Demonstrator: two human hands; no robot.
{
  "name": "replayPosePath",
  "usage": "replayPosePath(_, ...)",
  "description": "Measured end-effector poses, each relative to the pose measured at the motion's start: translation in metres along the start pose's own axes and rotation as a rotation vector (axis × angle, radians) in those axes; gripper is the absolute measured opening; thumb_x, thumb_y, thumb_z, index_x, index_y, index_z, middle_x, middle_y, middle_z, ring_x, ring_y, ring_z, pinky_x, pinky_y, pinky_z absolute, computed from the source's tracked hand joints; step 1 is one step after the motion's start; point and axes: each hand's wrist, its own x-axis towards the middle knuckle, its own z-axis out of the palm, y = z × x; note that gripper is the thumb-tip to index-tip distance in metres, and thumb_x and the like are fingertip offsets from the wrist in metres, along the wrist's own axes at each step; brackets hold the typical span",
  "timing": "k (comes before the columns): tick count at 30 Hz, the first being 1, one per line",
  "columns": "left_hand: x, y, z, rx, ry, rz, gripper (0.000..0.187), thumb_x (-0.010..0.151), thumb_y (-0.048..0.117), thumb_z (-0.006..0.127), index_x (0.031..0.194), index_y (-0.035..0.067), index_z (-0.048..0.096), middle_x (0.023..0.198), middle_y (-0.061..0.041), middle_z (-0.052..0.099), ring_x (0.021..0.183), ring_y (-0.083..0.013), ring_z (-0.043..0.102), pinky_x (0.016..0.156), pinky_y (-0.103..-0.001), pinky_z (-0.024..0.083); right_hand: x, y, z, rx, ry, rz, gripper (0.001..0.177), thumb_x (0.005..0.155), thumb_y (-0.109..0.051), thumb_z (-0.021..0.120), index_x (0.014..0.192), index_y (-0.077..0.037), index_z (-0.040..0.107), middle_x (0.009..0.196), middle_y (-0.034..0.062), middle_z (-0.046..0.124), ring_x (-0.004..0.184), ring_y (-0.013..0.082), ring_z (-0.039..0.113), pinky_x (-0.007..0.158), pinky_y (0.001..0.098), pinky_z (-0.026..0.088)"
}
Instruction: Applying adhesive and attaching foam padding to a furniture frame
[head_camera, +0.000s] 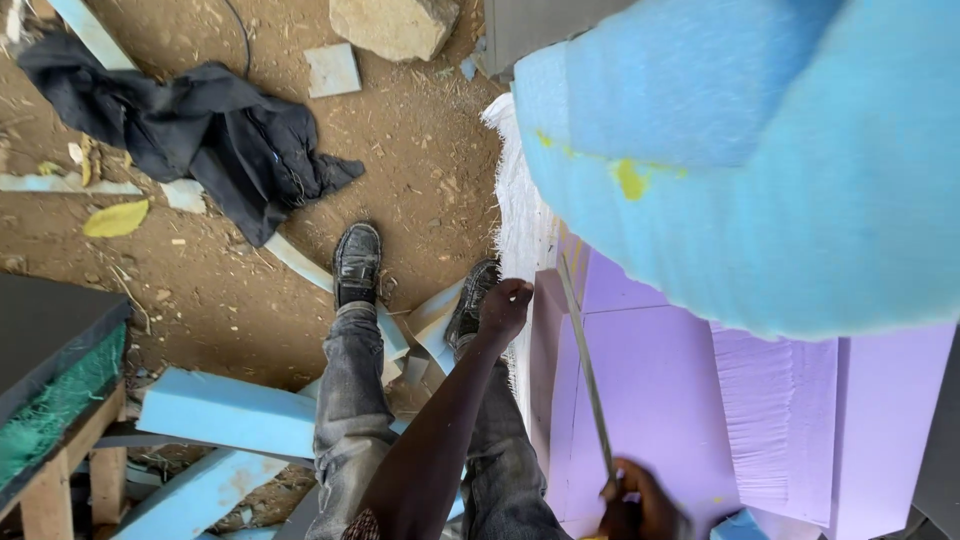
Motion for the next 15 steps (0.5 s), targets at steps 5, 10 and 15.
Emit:
replayPosePath(5,0.001,0.060,-0.006,-0.081,-0.002,-0.196,0.046,0.101,0.038,0.065,0.065,0.019,0.045,0.062,0.003,0.037,0.063,-0.0126,0.037,0.060,-0.038,0.028,0.056,-0.177,-0.026,-0.662,-0.053,-0.162,0.033,0.103,-0.034,0.052,0.135,-0.029,0.050,0.072,0.0122,0.078,0.066,0.0528,0.070,0.063,0.0667,0.050)
replayPosePath(10,0.014,0.049,0.010,-0.293,0.013,-0.292,0.056,0.097,0.030,0.078,0.055,0.025,0.041,0.057,0.011,0.029,0.057,-0.0050,0.028,0.055,-0.029,0.022,0.086,-0.207,-0.013,-0.849,-0.030,-0.415,0.044,0.098,-0.021,0.058,0.141,-0.029,0.061,0.060,0.0156,0.071,0.057,0.0474,0.068,0.050,0.0646,0.050)
replayPosePath(15,0.030,0.039,0.020,-0.269,0.084,-0.483,0.011,0.086,0.023,0.086,0.077,0.016,0.083,0.064,0.006,0.068,0.060,-0.0059,0.056,0.052,-0.030,0.045,0.109,-0.214,-0.001,-0.910,-0.075,-0.484,0.053,0.095,-0.017,0.058,0.148,-0.026,0.060,0.059,0.0147,0.068,0.054,0.0439,0.066,0.047,0.0615,0.051)
